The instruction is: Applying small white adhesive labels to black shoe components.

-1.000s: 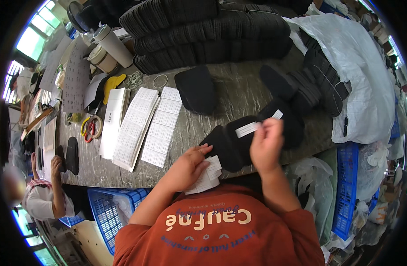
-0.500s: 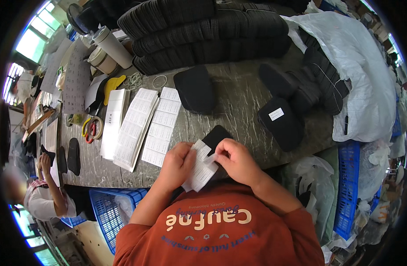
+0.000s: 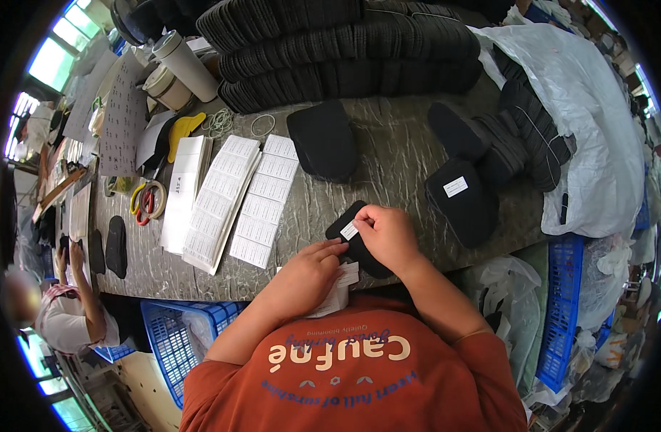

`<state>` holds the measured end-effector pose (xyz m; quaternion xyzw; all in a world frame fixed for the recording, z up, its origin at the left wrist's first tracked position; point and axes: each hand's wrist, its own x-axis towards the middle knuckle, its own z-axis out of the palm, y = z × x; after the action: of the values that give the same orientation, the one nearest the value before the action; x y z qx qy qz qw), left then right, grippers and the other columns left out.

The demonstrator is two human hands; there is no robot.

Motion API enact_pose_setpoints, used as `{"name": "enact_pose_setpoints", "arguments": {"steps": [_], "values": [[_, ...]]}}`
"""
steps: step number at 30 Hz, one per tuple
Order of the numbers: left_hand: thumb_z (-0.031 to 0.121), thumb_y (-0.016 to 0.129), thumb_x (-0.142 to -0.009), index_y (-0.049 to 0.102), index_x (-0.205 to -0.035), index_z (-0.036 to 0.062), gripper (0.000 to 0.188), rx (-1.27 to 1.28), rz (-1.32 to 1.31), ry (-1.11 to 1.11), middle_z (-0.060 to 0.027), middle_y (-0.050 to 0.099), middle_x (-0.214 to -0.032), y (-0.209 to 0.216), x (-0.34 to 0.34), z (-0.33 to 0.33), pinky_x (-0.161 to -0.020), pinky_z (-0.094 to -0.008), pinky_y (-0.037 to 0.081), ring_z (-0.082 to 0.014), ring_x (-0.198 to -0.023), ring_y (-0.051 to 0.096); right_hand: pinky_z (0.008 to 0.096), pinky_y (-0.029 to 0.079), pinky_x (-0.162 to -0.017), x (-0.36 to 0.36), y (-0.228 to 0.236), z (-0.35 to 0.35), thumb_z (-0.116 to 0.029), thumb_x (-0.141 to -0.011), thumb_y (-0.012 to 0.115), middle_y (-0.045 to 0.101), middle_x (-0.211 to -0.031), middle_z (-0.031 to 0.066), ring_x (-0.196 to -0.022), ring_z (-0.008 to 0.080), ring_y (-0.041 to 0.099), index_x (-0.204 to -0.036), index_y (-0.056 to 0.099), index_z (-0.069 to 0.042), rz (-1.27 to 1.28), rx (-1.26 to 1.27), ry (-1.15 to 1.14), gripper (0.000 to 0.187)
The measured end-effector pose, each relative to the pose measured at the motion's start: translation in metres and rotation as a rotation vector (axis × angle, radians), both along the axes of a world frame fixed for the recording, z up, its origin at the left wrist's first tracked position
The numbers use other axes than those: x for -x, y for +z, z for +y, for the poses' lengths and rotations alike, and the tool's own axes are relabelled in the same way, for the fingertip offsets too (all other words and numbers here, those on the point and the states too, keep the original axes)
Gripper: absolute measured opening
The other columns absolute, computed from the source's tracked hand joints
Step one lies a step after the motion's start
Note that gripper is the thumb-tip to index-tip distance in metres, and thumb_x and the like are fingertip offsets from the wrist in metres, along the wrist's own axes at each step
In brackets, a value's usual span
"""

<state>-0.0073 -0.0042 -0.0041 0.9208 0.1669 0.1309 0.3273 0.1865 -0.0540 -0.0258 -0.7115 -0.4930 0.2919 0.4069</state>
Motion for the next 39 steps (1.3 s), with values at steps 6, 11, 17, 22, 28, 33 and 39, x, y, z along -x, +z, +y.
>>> {"name": "enact_pose_setpoints", "arguments": {"steps": [6,11,17,22,28,33,39], "values": [[0.009,0.061,-0.085,0.057,-0.087,-0.0061,0.015,-0.012,-0.006,-0.012,-0.0235,0.062,-0.120,-0.001,-0.001,0.000,-0.098,-0.0421,0.046,-0.0375,-0.114,0.057,0.0353,0.050,-0.059,0.003,0.000,0.000,-0.010,-0.081,0.068,0.068,-0.075,0.0139,-0.068,0.0277,0.067,-0.082,0.068,-0.002,-0.083,0.002,-0.024,0.008],[0.010,0.059,-0.082,0.058,-0.085,-0.0043,0.015,-0.144,0.072,-0.046,-0.0238,0.060,-0.123,-0.004,-0.008,-0.001,-0.091,-0.0395,0.048,-0.0332,-0.100,0.061,0.0323,0.050,-0.061,0.004,-0.003,0.001,-0.005,-0.080,0.069,0.067,-0.074,0.0146,-0.066,0.0241,0.066,-0.082,0.067,0.002,-0.150,0.002,-0.016,0.008],[0.011,0.058,-0.081,0.058,-0.083,-0.0029,0.014,-0.189,0.032,-0.059,-0.0241,0.060,-0.122,-0.007,-0.007,-0.001,-0.089,-0.0386,0.047,-0.0311,-0.095,0.060,0.0332,0.050,-0.061,0.002,0.000,0.001,-0.007,-0.079,0.070,0.067,-0.075,0.0144,-0.067,0.0250,0.066,-0.081,0.067,0.001,-0.145,0.012,0.002,0.009],[0.011,0.058,-0.081,0.058,-0.083,-0.0024,0.014,-0.183,0.050,-0.037,-0.0236,0.059,-0.124,-0.008,-0.010,-0.004,-0.088,-0.0386,0.047,-0.0303,-0.094,0.058,0.0349,0.050,-0.061,0.003,-0.003,0.001,-0.007,-0.078,0.071,0.067,-0.073,0.0140,-0.066,0.0263,0.066,-0.086,0.065,0.000,-0.220,-0.018,0.033,0.012],[0.013,0.058,-0.084,0.059,-0.080,-0.0014,0.014,-0.240,0.107,-0.029,-0.0227,0.057,-0.128,-0.008,-0.019,-0.004,-0.084,-0.0370,0.047,-0.0282,-0.089,0.054,0.0394,0.050,-0.064,0.008,-0.003,0.003,-0.007,-0.076,0.074,0.063,-0.076,0.0113,-0.071,0.0311,0.063,-0.102,0.059,-0.004,-0.356,0.043,-0.096,0.031],[0.014,0.059,-0.083,0.059,-0.079,-0.0017,0.016,-0.277,0.097,-0.024,-0.0216,0.056,-0.131,-0.009,-0.024,0.000,-0.084,-0.0375,0.047,-0.0284,-0.089,0.054,0.0415,0.049,-0.064,-0.005,-0.015,0.005,-0.007,-0.078,0.072,0.061,-0.076,0.0125,-0.069,0.0352,0.060,-0.093,0.057,-0.002,-0.611,-0.243,-0.057,0.022],[0.009,0.060,-0.084,0.059,-0.081,-0.0042,0.013,-0.060,-0.033,-0.074,-0.0223,0.057,-0.130,-0.010,0.001,0.008,-0.096,-0.0421,0.045,-0.0372,-0.109,0.055,0.0452,0.048,-0.063,-0.025,0.036,-0.018,-0.006,-0.081,0.069,0.060,-0.070,0.0156,-0.071,0.0384,0.062,-0.089,0.055,-0.005,-0.303,-0.142,-0.198,0.016]]}}
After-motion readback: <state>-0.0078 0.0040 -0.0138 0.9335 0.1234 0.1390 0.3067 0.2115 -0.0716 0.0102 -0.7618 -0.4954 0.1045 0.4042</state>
